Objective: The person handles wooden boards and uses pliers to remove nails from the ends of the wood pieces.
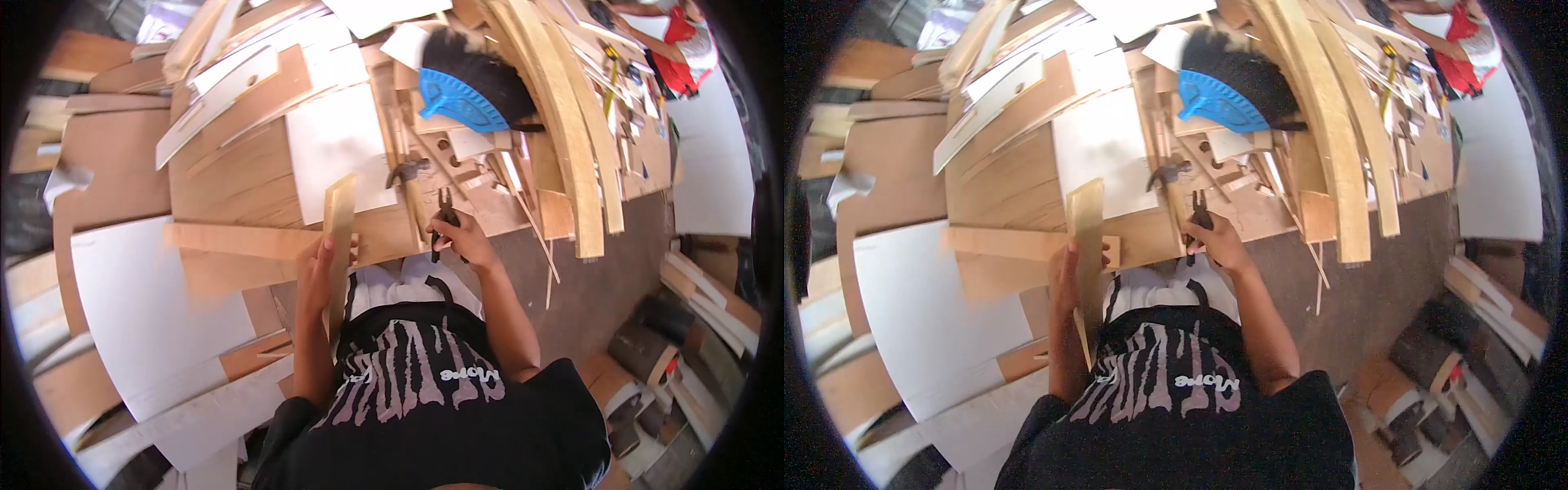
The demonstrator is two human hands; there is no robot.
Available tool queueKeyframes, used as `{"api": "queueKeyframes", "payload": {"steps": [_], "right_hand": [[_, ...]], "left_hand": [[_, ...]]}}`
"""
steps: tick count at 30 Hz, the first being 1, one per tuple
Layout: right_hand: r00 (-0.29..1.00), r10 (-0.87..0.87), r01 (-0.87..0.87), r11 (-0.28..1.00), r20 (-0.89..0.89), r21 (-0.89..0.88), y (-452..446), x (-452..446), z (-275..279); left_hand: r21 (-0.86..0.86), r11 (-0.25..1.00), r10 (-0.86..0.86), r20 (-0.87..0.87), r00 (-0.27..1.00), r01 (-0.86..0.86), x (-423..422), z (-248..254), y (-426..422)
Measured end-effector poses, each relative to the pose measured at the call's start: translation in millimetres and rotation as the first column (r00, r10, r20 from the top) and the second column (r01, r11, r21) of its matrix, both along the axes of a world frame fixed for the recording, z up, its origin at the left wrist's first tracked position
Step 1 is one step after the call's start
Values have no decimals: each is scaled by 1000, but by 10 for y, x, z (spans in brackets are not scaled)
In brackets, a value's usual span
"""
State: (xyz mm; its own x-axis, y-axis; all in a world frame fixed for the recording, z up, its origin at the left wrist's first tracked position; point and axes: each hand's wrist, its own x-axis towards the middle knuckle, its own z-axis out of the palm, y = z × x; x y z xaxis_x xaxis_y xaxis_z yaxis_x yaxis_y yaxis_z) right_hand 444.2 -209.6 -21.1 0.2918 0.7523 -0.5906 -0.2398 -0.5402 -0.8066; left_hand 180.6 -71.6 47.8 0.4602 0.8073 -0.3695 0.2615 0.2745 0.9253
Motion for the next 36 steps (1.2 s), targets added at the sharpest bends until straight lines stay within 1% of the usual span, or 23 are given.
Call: {"api": "queueKeyframes", "payload": {"steps": [1,2,4,5,7,9,12,14,16,17,18,20,22,24,25,26,27,29,30,31,32,34,36], "right_hand": [[999,27,-30,996,32,84,45,-61,114],[998,62,-64,993,22,98,105,-152,242],[998,59,-52,977,-28,209,241,-349,472],[992,83,-50,948,-92,314,317,-461,388],[989,127,-90,926,-79,367,505,-723,558],[988,125,-73,895,-91,441,635,-996,659],[985,152,-97,875,-79,475,811,-1336,793],[974,222,-182,865,-32,467,878,-1534,745],[980,199,-174,817,14,549,921,-1781,640],[970,239,-176,823,-47,540,932,-1888,599],[967,251,-191,817,-38,544,936,-2017,539],[962,198,-64,835,-189,547,962,-2239,450],[963,229,-117,827,-140,550,1031,-2331,432],[953,292,-291,789,87,541,1151,-2433,438],[951,295,-298,786,95,542,1169,-2471,523],[959,282,-238,836,-16,494,1160,-2506,620],[958,259,-180,882,-127,436,1166,-2554,730],[958,268,-192,863,-102,468,1198,-2583,739],[959,271,-196,845,-82,498,1210,-2606,767],[962,262,-189,850,-83,492,1225,-2625,801],[970,216,-136,865,-114,484,1247,-2632,845],[978,152,-66,876,-144,478,1317,-2640,958],[976,3,101,883,-220,458,1394,-2634,1046]], "left_hand": [[6,1000,-14,58,998,14,-32,8,50],[12,1000,-28,113,993,26,-77,35,97],[42,999,-1,146,989,-5,-122,170,219],[32,999,-7,189,982,1,-142,237,283],[40,999,8,242,970,-18,-184,374,398],[-21,1000,23,297,954,-18,-260,511,479],[-13,999,40,350,936,-38,-451,659,595],[-28,998,63,411,909,-57,-590,708,646],[-39,997,80,477,875,-70,-693,747,680],[-105,992,115,498,860,-71,-727,761,691],[-174,982,149,516,844,-67,-758,776,702],[-150,985,150,525,838,-82,-816,871,732],[-109,992,112,519,847,-65,-887,986,760],[-94,995,73,565,822,-24,-966,950,822],[-79,997,31,600,799,20,-996,941,850],[-76,997,32,605,795,17,-1020,939,870],[-91,996,68,585,808,-18,-1028,979,876],[-109,993,103,564,819,-50,-1082,1040,901],[79,975,132,539,832,-206,-1115,1062,921],[266,901,165,520,838,-342,-1138,1061,929],[259,906,160,520,839,-334,-1220,1037,913],[551,806,173,129,976,-216,-1507,995,870],[493,856,122,94,988,-152,-1768,665,785]]}}
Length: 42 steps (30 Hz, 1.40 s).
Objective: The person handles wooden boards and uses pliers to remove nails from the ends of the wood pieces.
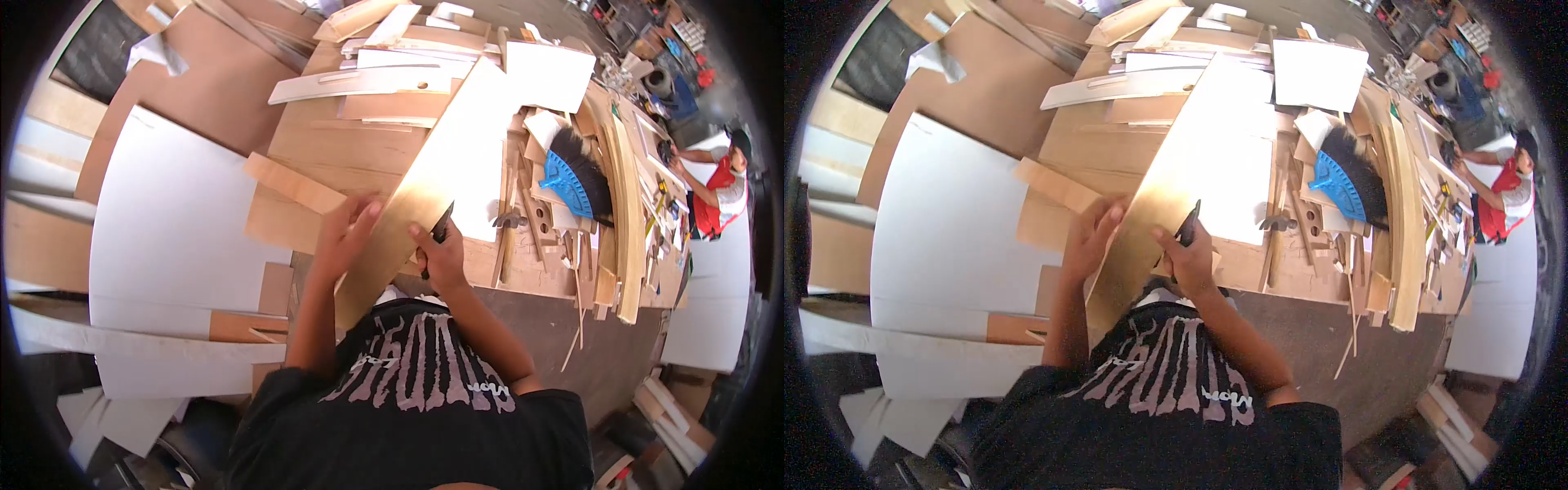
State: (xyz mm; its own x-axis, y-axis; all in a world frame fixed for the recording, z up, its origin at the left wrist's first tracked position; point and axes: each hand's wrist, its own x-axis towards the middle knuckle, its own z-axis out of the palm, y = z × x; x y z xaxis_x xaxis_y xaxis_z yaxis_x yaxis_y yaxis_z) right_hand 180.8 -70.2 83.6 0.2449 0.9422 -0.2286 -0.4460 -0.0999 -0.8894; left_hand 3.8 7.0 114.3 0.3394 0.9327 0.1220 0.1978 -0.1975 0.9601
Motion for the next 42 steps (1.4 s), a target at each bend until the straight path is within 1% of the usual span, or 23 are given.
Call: {"api": "queueKeyframes", "payload": {"steps": [1,2,4,5,7,8,10,12,14,16,20,23,26,28,30,32,33,35,37,38,40,41,42], "right_hand": [[998,-37,38,999,46,-12,19,19,50],[997,-62,62,998,43,-17,42,13,91],[991,-132,131,988,-4,-86,70,-18,197],[986,-167,165,982,-19,-95,71,-70,275],[980,-197,194,976,-19,-102,77,-137,252],[977,-213,209,972,-22,-106,80,-171,244],[976,-209,205,976,-67,-68,47,-217,234],[973,-201,199,980,-115,-30,1,-304,228],[974,-225,226,970,-21,93,-42,-386,251],[973,-229,228,971,12,74,-92,-448,265],[974,-219,214,974,64,80,-139,-504,211],[972,-196,192,981,129,37,-168,-511,207],[971,-214,211,977,105,41,-170,-558,209],[965,-217,212,976,147,50,-142,-565,186],[972,-196,193,981,129,33,-137,-570,188],[977,-201,197,978,64,65,-121,-594,160],[978,-186,179,981,97,73,-117,-607,148],[984,-162,158,986,73,52,-114,-654,144],[990,-137,135,990,46,35,-116,-709,110],[988,-129,124,991,88,56,-133,-740,54],[985,-117,108,991,126,76,-160,-791,-2],[987,-98,85,991,131,101,-173,-800,-14],[987,-81,64,990,137,127,-180,-817,-26]], "left_hand": [[-83,996,-46,-26,999,44,-91,-125,-62],[-88,994,-71,-28,997,68,-140,-147,-121],[-232,972,-31,1,1000,30,-218,-191,-225],[-237,970,-46,1,999,45,-238,-237,-263],[-229,971,-39,151,988,73,-229,-297,-287],[-228,970,-51,151,987,85,-226,-303,-278],[-237,971,-10,-16,1000,6,-207,-202,-243],[-255,967,-18,13,1000,21,-263,-268,-176],[-270,962,-31,48,998,43,-300,-373,-96],[-312,944,-55,177,983,109,-352,-450,-31],[-316,937,-100,175,980,152,-407,-414,-1],[-314,939,-114,111,987,144,-438,-414,-32],[-354,916,-136,169,976,189,-443,-455,-99],[-353,907,-159,219,963,230,-443,-327,-138],[-391,893,-135,239,961,223,-470,-372,-111],[-423,880,-109,260,959,215,-482,-445,-60],[-440,871,-117,248,962,219,-471,-480,-31],[-459,862,-117,233,965,215,-485,-505,76],[-531,781,-168,328,930,329,-517,-437,252],[-532,784,-161,323,933,320,-504,-377,329],[-392,784,-228,539,811,481,-422,-198,463],[-395,786,-223,536,814,476,-368,-162,521],[-349,797,-188,633,751,493,-306,-131,578]]}}
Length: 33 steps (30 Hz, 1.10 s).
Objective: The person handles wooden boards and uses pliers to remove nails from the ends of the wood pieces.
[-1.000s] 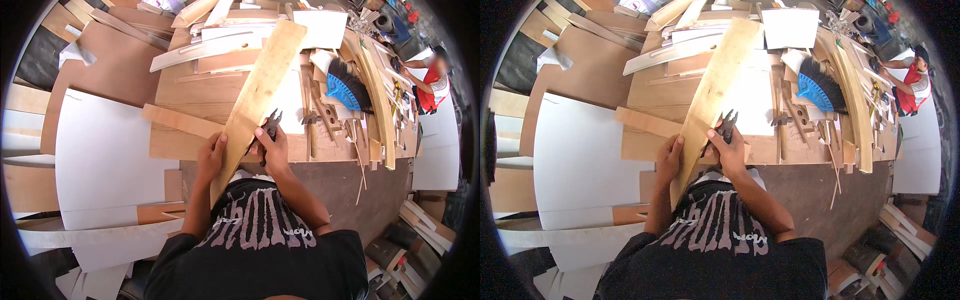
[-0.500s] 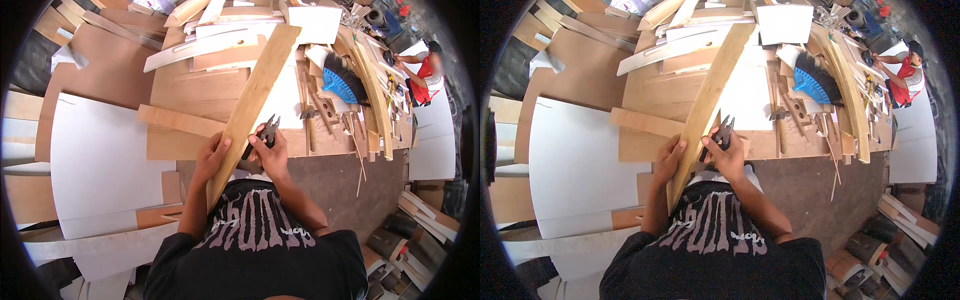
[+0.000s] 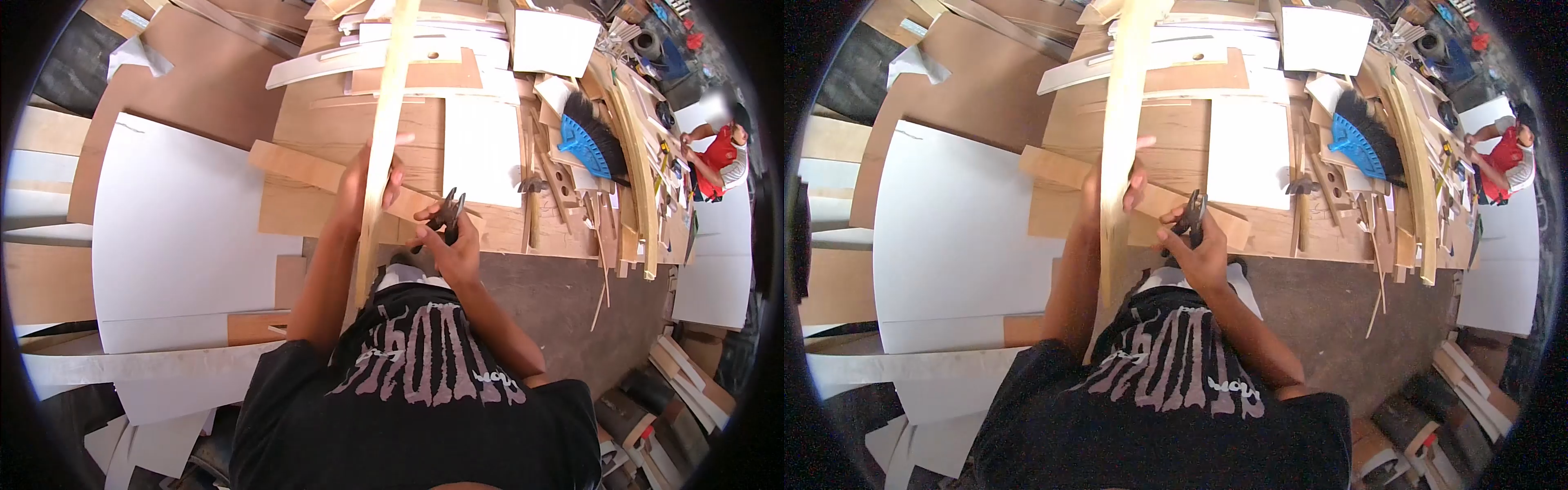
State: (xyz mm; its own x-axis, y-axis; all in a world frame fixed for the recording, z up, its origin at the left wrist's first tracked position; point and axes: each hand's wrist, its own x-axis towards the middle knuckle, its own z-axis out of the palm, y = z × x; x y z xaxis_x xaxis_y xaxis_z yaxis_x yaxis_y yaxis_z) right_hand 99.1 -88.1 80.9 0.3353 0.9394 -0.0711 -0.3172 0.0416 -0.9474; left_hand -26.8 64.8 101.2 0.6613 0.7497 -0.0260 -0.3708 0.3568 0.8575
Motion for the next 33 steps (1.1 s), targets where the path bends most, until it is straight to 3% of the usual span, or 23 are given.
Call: {"api": "queueKeyframes", "payload": {"steps": [1,4,7,10,14,16,17,19,20,22,23,24,26,27,28,30,32,33], "right_hand": [[1000,1,-1,1000,-1,2,-11,-20,-24],[998,-3,4,1000,58,-16,-62,-60,-54],[996,-44,45,999,72,-4,-73,-67,-14],[973,-98,124,986,210,-111,-113,-7,40],[939,-131,181,974,320,-134,-177,184,2],[934,-9,94,971,358,-221,-209,289,-146],[932,-23,109,970,361,-219,-224,302,-209],[990,-8,33,984,142,-173,-244,314,-276],[989,-18,43,985,148,-169,-254,338,-317],[980,64,-36,988,189,-151,-228,365,-196],[990,125,-100,953,70,-287,-292,417,-94],[989,129,-103,952,73,-287,-298,457,-144],[982,185,-190,918,-49,-349,-337,523,-304],[981,188,-194,918,-51,-347,-346,559,-266],[984,166,-180,925,-69,-335,-356,596,-203],[987,138,-157,936,-82,-314,-338,654,-204],[998,22,-33,978,-58,-205,-338,743,-321],[1000,3,-5,977,-10,-214,-326,823,-299]], "left_hand": [[-16,999,33,122,992,-31,55,31,43],[-50,997,69,218,974,-59,213,144,112],[-54,998,-1,321,947,20,353,46,117],[-39,994,-73,411,909,98,474,-48,141],[-27,993,-96,356,929,113,529,-122,137],[-57,984,-126,441,889,167,596,-135,74],[-86,973,-140,517,844,214,620,-145,33],[-107,961,-145,584,799,253,721,-257,-74],[-131,952,-132,644,754,279,773,-331,-93],[-125,942,-159,648,745,310,842,-398,-102],[-129,952,-144,607,781,277,874,-437,-126],[-132,962,-126,564,816,240,897,-458,-131],[-142,948,-137,626,768,285,932,-560,-128],[-184,966,-65,511,857,183,968,-554,-158],[-211,975,10,383,924,77,987,-543,-180],[-117,991,-23,324,946,64,938,-615,-190],[-212,977,57,157,986,-23,971,-606,-236],[-201,979,47,167,985,-13,958,-644,-265]]}}
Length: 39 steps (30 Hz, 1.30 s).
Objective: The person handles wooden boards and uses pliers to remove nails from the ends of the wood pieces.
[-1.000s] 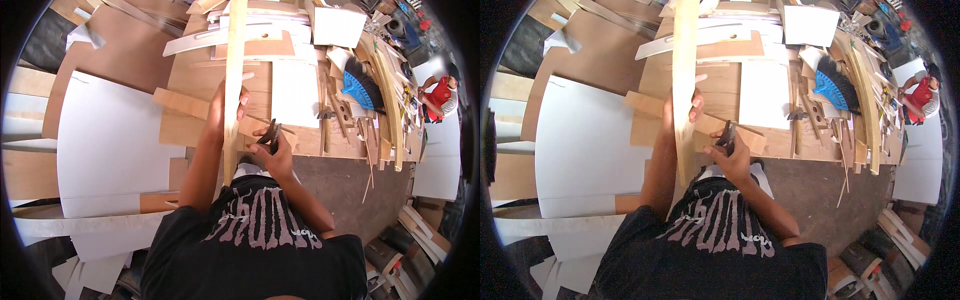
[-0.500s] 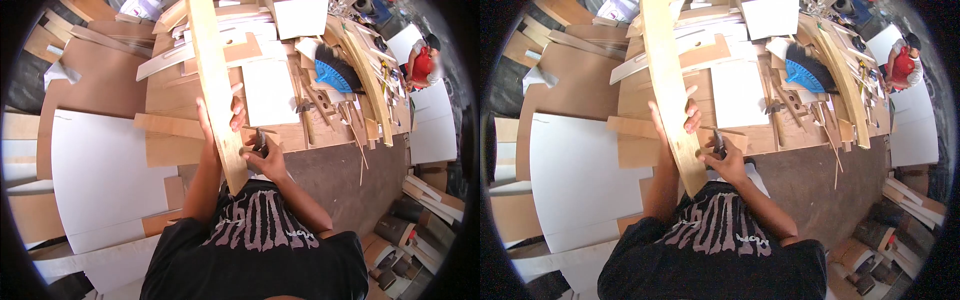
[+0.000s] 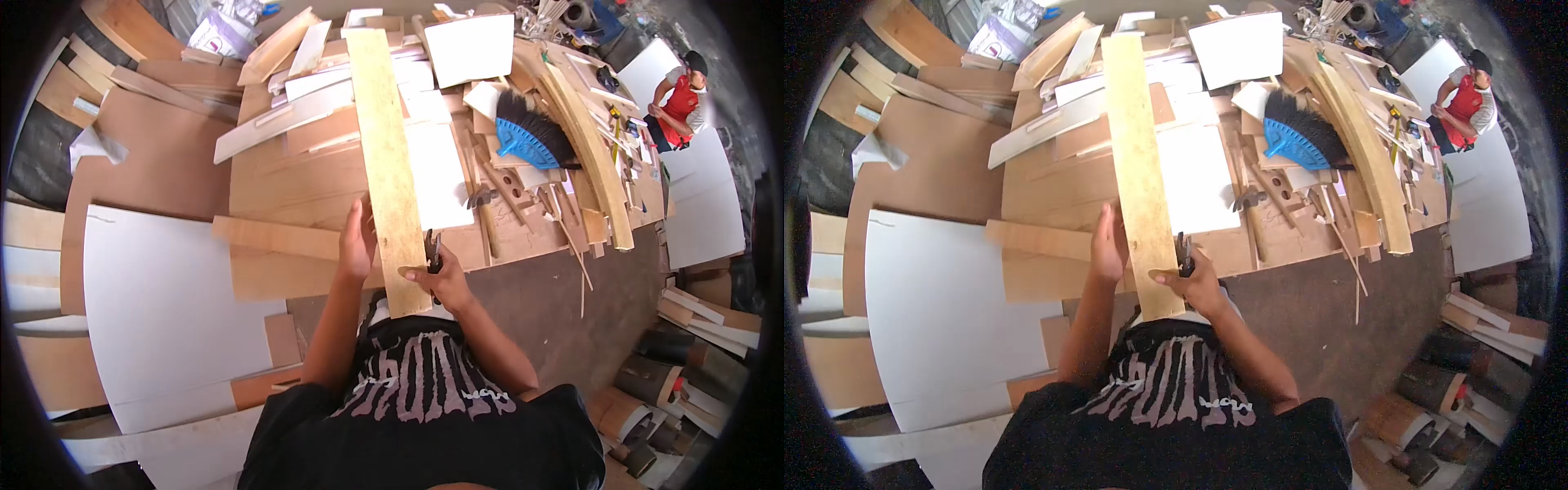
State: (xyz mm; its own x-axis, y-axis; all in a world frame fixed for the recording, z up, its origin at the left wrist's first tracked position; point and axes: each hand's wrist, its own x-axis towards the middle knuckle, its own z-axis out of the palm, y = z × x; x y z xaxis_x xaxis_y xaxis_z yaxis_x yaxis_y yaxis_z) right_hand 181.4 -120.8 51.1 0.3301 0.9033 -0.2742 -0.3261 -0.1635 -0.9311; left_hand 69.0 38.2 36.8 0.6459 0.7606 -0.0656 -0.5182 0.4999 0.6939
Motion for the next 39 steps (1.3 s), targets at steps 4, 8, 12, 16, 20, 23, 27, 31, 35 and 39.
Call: {"api": "queueKeyframes", "payload": {"steps": [4,8,12,16,20,23,27,31,35,39], "right_hand": [[966,-143,117,985,216,131,5,294,-217],[977,-71,59,996,200,66,-17,594,-294],[990,-74,66,996,120,62,96,911,-261],[926,-74,94,995,371,-36,185,1281,-240],[973,-45,71,991,228,-109,159,1567,-179],[997,-49,58,989,62,-140,101,1720,-230],[992,-121,123,991,32,-50,102,1874,-162],[954,-301,301,953,11,-38,51,1980,-79],[856,-516,515,856,39,38,112,2164,-25],[770,-632,636,770,90,-39,217,2526,55]], "left_hand": [[99,994,-20,-314,949,54,-17,-352,-201],[-37,998,-63,-479,876,51,121,-320,-487],[38,999,18,-403,915,-3,506,-302,-477],[26,998,56,-458,887,-49,892,-150,-273],[66,995,95,-514,853,-71,1280,-167,51],[65,993,116,-484,867,-96,1479,-181,64],[136,988,120,-403,907,-70,1772,-34,87],[268,956,0,-417,909,123,2128,93,228],[324,917,-89,-404,910,233,2748,220,290],[199,933,-202,-394,896,298,3198,36,177]]}}
